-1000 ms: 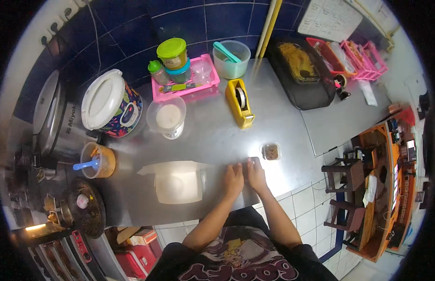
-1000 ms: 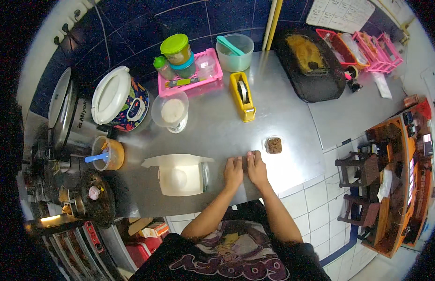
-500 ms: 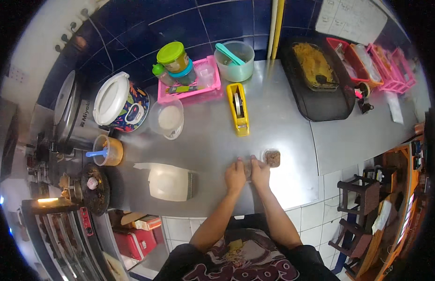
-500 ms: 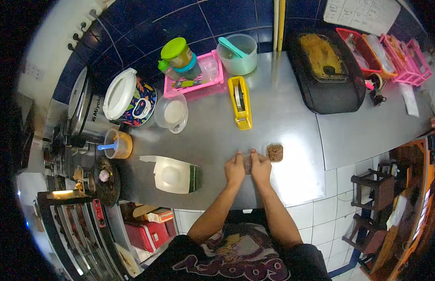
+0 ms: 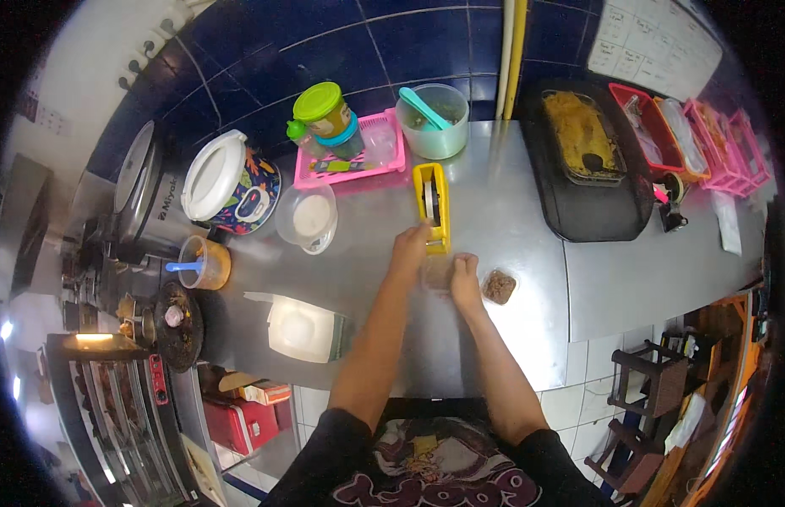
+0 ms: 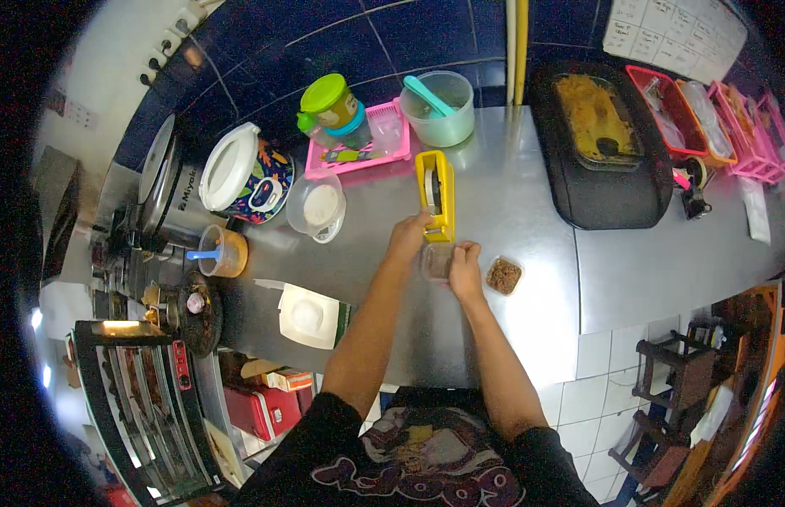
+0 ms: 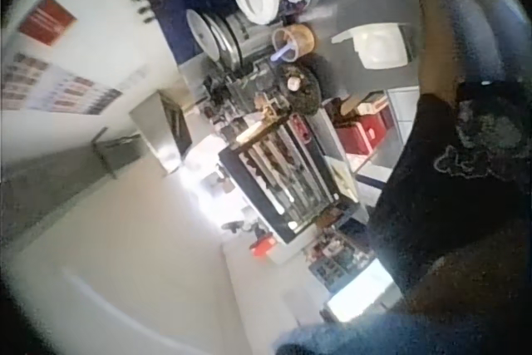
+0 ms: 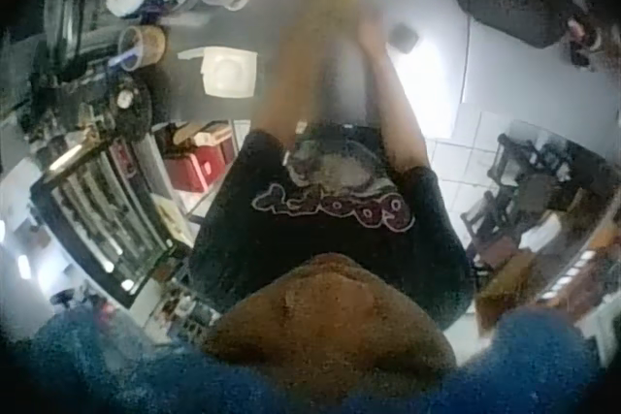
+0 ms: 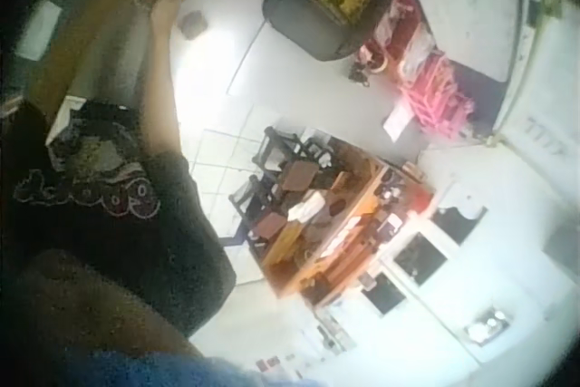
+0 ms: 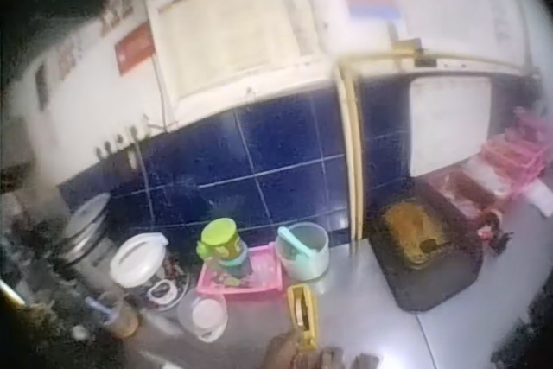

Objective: Assemble a food order by packing small containers, scooping food into a box, and labeling the box.

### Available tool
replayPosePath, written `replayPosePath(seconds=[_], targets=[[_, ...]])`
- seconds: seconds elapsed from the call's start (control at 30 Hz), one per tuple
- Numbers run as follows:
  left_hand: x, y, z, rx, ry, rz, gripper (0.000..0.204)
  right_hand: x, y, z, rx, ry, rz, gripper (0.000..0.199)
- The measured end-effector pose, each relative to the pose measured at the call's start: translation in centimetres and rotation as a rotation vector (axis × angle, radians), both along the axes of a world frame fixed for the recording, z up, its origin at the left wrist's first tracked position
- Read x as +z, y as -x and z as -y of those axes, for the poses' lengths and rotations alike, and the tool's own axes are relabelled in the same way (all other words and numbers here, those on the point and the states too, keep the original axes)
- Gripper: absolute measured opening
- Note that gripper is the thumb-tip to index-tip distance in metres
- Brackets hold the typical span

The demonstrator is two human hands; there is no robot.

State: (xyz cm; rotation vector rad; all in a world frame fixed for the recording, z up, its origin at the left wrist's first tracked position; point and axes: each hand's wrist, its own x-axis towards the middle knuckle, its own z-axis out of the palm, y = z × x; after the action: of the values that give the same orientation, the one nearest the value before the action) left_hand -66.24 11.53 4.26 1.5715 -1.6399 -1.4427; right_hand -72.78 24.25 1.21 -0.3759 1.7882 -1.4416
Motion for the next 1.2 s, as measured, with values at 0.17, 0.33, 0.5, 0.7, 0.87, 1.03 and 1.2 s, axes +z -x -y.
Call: replayPosePath(seconds=[0.17,0.33,0.5,0.7,0.87,1.03,1.2], targets=[[2.0,-0.5,-0.3,-0.082,-0.370,-0.263,0.038,1.8,0.7,1.0,0.048,-0.078,0.161,0.034],[0.4,-3.9,-6.6,-0.215,0.178,-0.047,0.030,-3.3,1.0,1.5,0.047,0.095,-0.192,0.032],[-0.7,-6.5,-14.3,-0.117,0.237,0.027,0.026,-2.8,1.4,1.8,0.059,0.037,-0.130,0.032],[-3.5,-5.9,-11.3,-0.099,0.425,-0.004,0.024,-3.5,2.9,1.8,0.297,-0.042,-0.477,0.040],[-4.3,-6.5,-9.9,-0.186,0.852,0.204,0.016,-0.7,3.8,1.7,0.365,-0.069,-0.519,0.040],[-4.5,-7.1,-6.8,-0.227,1.059,0.272,0.014,1.5,2.4,2.3,0.290,-0.083,-0.227,0.036],[-4.2,-5.2,-5.6,0.091,0.688,0.136,0.019,-2.9,4.0,1.8,0.265,-0.122,-0.252,0.033]])
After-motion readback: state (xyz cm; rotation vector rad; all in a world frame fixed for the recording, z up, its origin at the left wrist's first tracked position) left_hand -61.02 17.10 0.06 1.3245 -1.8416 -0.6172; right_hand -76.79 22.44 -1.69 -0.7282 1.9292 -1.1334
